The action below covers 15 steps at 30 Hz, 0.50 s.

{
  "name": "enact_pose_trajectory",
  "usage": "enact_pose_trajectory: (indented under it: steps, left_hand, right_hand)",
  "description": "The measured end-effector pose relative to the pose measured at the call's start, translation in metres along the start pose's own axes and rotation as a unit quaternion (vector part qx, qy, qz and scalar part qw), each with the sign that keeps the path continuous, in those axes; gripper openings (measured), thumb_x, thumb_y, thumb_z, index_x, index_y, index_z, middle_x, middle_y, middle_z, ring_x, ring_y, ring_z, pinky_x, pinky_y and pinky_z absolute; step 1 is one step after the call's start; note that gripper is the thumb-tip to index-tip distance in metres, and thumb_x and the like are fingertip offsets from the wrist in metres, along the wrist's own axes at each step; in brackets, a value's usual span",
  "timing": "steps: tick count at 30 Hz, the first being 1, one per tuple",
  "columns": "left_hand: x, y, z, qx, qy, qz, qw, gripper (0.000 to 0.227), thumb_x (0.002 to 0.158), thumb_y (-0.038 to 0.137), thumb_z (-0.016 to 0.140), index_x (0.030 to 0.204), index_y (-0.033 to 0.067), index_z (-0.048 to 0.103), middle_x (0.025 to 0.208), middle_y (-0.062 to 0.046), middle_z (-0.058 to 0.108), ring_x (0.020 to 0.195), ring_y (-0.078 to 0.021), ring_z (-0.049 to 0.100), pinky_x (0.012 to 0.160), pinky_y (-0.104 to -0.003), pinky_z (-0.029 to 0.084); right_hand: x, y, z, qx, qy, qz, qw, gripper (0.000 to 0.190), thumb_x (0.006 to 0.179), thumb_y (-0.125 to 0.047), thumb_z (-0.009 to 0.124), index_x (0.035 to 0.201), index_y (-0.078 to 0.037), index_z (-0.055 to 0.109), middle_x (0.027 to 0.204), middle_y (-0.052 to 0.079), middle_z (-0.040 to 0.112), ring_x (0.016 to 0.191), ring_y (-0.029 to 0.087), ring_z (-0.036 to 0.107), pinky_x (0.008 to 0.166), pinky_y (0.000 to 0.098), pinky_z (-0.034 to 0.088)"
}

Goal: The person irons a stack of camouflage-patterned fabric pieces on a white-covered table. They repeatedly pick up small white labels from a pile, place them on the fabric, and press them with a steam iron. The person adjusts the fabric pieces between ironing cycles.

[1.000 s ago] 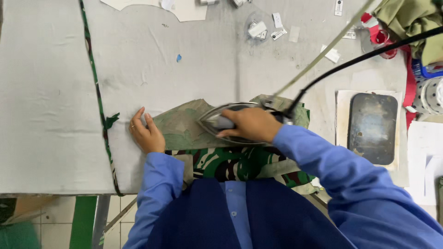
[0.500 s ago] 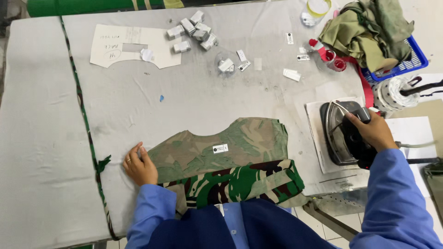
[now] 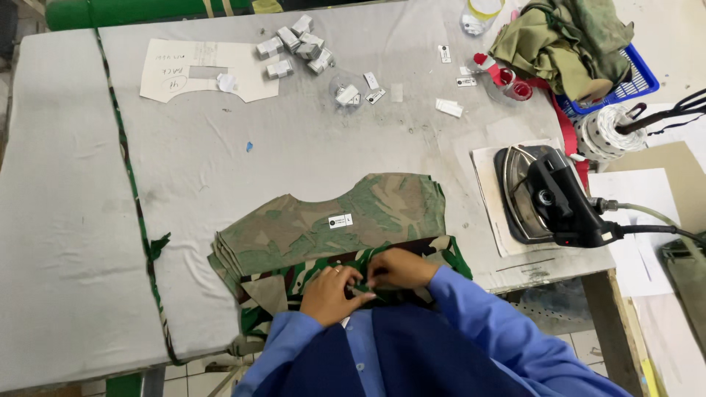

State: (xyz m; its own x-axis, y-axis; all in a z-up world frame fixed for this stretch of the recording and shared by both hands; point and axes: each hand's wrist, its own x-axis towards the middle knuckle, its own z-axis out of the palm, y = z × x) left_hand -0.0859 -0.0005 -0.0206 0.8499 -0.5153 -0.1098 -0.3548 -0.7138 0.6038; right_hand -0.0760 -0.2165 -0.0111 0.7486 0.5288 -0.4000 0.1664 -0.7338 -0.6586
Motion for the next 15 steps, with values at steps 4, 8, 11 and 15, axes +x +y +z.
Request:
enact_pose_trajectory:
  steps: [4, 8, 11, 15]
  left_hand:
    - [-0.002, -0.022, 0.026, 0.09, -0.049, 0.025, 0.994, 0.023, 0.095, 0.04, 0.055, 0.103, 0.0203, 0.063, 0.088, 0.002, 0.063, 0.09, -0.0198, 0.065, 0.071, -0.032, 0.055]
    - [-0.005, -0.021, 0.023, 0.203, -0.003, 0.037, 0.978, 0.019, 0.088, 0.029, 0.058, 0.105, 0.0226, 0.06, 0.094, 0.004, 0.059, 0.091, -0.0185, 0.062, 0.064, -0.031, 0.054]
    - [0.0, -0.046, 0.009, 0.255, 0.014, -0.005, 0.967, 0.018, 0.082, 0.025, 0.065, 0.099, 0.0186, 0.063, 0.094, 0.0, 0.061, 0.088, -0.0194, 0.062, 0.062, -0.031, 0.054]
    - [0.001, -0.059, -0.057, 0.208, -0.017, -0.155, 0.966, 0.024, 0.084, 0.029, 0.061, 0.105, 0.0171, 0.065, 0.096, -0.001, 0.063, 0.093, -0.0214, 0.063, 0.069, -0.034, 0.056]
  right_hand:
    - [-0.011, -0.006, -0.022, 0.072, 0.025, 0.03, 0.997, 0.03, 0.095, -0.033, 0.053, 0.09, -0.006, 0.064, 0.087, 0.016, 0.07, 0.091, 0.039, 0.066, 0.074, 0.0464, 0.051]
    - [-0.013, -0.013, 0.026, -0.077, 0.156, 0.018, 0.985, 0.033, 0.091, -0.044, 0.063, 0.084, -0.013, 0.056, 0.068, 0.004, 0.062, 0.069, 0.024, 0.064, 0.059, 0.035, 0.05]
    - [-0.012, 0.021, 0.036, -0.237, 0.226, 0.017, 0.945, 0.027, 0.084, -0.04, 0.067, 0.085, -0.021, 0.048, 0.069, -0.004, 0.055, 0.067, 0.018, 0.063, 0.056, 0.0325, 0.049]
    - [-0.031, 0.04, 0.004, -0.192, 0.24, 0.143, 0.941, 0.026, 0.087, -0.023, 0.055, 0.113, -0.025, 0.054, 0.093, 0.001, 0.067, 0.084, 0.026, 0.069, 0.068, 0.0394, 0.056]
